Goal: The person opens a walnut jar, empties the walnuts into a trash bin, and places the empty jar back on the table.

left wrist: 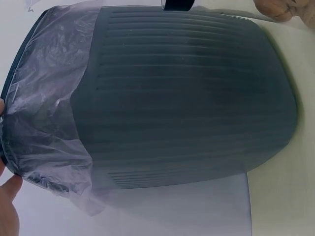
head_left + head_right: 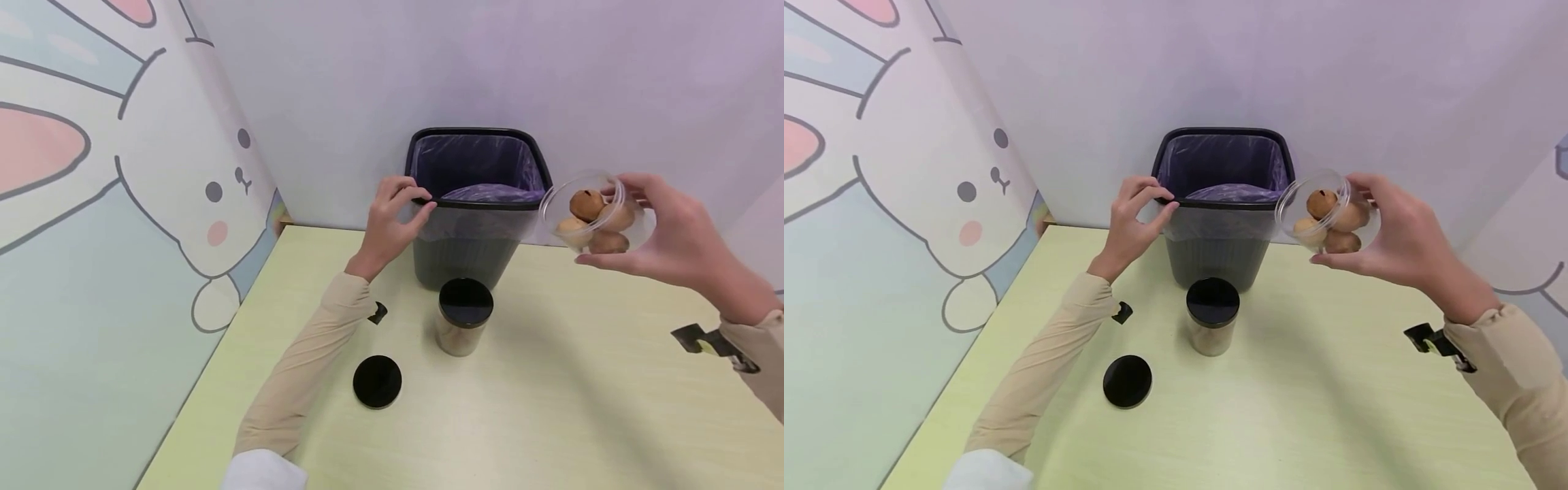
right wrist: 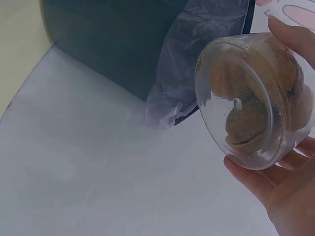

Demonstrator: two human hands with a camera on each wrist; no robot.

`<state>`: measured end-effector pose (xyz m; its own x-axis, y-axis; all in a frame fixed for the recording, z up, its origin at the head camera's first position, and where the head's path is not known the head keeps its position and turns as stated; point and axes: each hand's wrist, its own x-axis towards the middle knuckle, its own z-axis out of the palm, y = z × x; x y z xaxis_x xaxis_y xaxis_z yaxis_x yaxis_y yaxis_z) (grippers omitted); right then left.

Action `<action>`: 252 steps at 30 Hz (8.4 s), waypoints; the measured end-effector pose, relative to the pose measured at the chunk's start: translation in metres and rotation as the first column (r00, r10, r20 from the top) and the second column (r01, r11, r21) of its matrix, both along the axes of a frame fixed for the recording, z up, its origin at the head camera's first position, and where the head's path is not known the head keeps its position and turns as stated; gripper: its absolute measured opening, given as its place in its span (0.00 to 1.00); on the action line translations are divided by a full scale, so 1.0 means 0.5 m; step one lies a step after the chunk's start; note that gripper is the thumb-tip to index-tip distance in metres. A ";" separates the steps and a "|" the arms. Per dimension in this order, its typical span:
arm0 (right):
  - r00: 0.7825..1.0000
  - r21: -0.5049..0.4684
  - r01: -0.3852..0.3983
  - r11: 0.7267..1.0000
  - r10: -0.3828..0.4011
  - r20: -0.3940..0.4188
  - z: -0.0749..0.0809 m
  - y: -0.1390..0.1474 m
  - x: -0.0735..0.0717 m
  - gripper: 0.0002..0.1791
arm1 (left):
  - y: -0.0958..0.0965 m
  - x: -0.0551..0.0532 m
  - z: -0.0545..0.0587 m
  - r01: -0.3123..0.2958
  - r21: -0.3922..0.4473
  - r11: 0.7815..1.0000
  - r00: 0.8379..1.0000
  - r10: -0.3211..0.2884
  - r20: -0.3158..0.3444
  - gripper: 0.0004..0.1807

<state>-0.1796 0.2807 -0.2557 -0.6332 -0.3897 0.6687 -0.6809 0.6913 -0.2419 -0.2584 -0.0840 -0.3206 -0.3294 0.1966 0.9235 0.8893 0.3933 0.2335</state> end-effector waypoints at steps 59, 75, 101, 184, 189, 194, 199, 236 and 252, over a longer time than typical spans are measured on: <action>0.989 0.286 0.135 0.949 -0.145 0.014 0.106 -0.038 -0.061 0.56 | 0.001 0.000 -0.012 0.053 0.044 0.998 0.999 -0.054 0.003 0.06; 0.986 0.364 0.166 0.917 -0.147 -0.079 0.125 -0.052 -0.080 0.57 | 0.001 -0.002 -0.010 0.045 0.035 0.998 0.999 -0.045 0.013 0.04; 0.984 0.407 0.174 0.896 -0.139 -0.114 0.129 -0.065 -0.092 0.55 | 0.012 0.019 0.006 0.051 0.067 0.996 0.999 -0.051 -0.003 0.08; 0.938 0.500 0.065 0.864 0.119 -0.327 0.148 -0.085 -0.102 0.43 | 0.021 0.037 0.009 0.061 0.081 0.995 0.998 -0.060 -0.009 0.09; 0.947 0.501 0.071 0.863 0.100 -0.307 0.147 -0.088 -0.099 0.44 | 0.015 0.018 -0.009 0.056 0.076 0.996 0.998 -0.057 0.010 0.07; 0.943 0.518 0.059 0.853 0.122 -0.308 0.146 -0.089 -0.101 0.43 | 0.015 0.018 -0.009 0.063 0.078 0.995 0.998 -0.063 0.008 0.06; 0.913 0.535 0.035 0.844 0.191 -0.360 0.144 -0.097 -0.105 0.40 | 0.018 0.040 0.011 0.060 0.079 0.995 0.998 -0.060 -0.005 0.08; 0.931 0.608 0.050 0.792 0.184 -0.316 0.161 -0.124 -0.112 0.52 | 0.008 0.063 0.040 0.091 0.082 0.992 0.995 -0.089 -0.036 0.09; 0.901 0.681 0.092 0.726 0.230 -0.367 0.160 -0.158 -0.113 0.47 | -0.014 0.043 0.024 0.083 0.097 0.992 0.995 -0.088 0.050 0.06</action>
